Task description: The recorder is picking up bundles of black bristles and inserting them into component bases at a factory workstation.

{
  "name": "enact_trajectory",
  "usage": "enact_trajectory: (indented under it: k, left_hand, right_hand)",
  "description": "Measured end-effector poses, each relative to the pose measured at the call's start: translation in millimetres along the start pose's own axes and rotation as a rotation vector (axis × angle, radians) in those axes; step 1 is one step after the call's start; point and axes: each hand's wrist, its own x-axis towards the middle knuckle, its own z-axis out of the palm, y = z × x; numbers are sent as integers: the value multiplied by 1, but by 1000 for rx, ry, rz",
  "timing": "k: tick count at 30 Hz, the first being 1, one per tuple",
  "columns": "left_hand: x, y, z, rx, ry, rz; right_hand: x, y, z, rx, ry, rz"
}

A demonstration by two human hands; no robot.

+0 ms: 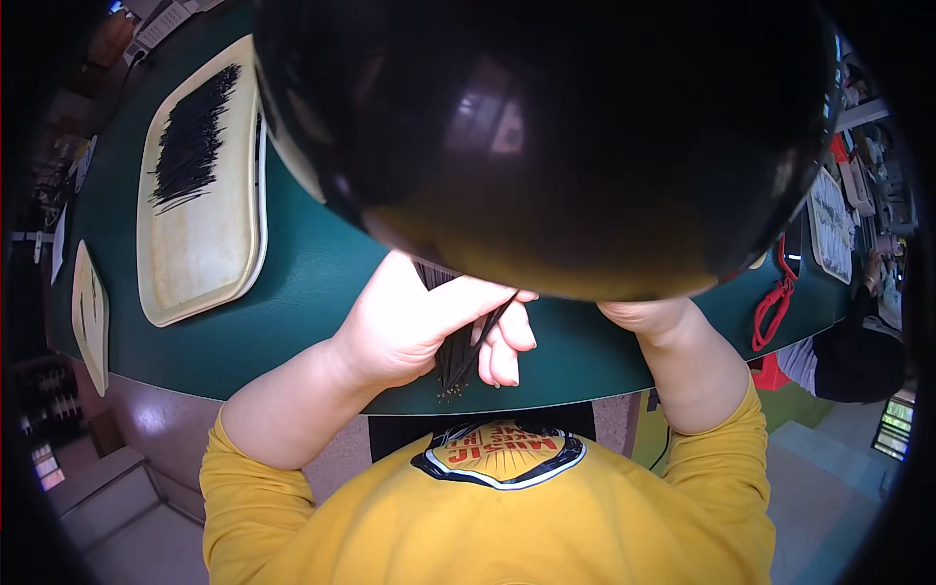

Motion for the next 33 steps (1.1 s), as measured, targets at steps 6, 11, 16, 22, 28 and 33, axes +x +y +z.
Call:
enact_trajectory:
  k: [6, 11, 16, 22, 28, 33]
  left_hand:
    - [1, -1, 0, -54, 18, -19]
    - [-1, 1, -1, -34, -1, -29]
    - [-2, 2, -2, -54, -13, 0]
    - [-2, 3, -4, -82, -24, 6]
    - [-3, 5, -2, -96, -22, -5]
    - [-4, 4, -3, -83, -27, -11]
  right_hand:
    - [1, 0, 0, 51, -9, 2]
    - [2, -2, 2, 83, -20, 56]
    - [2, 1, 2, 66, -19, -22]
    - [3, -2, 4, 108, -32, 11]
    - [2, -1, 3, 35, -17, -26]
    - [6, -15, -1, -100, -48, -90]
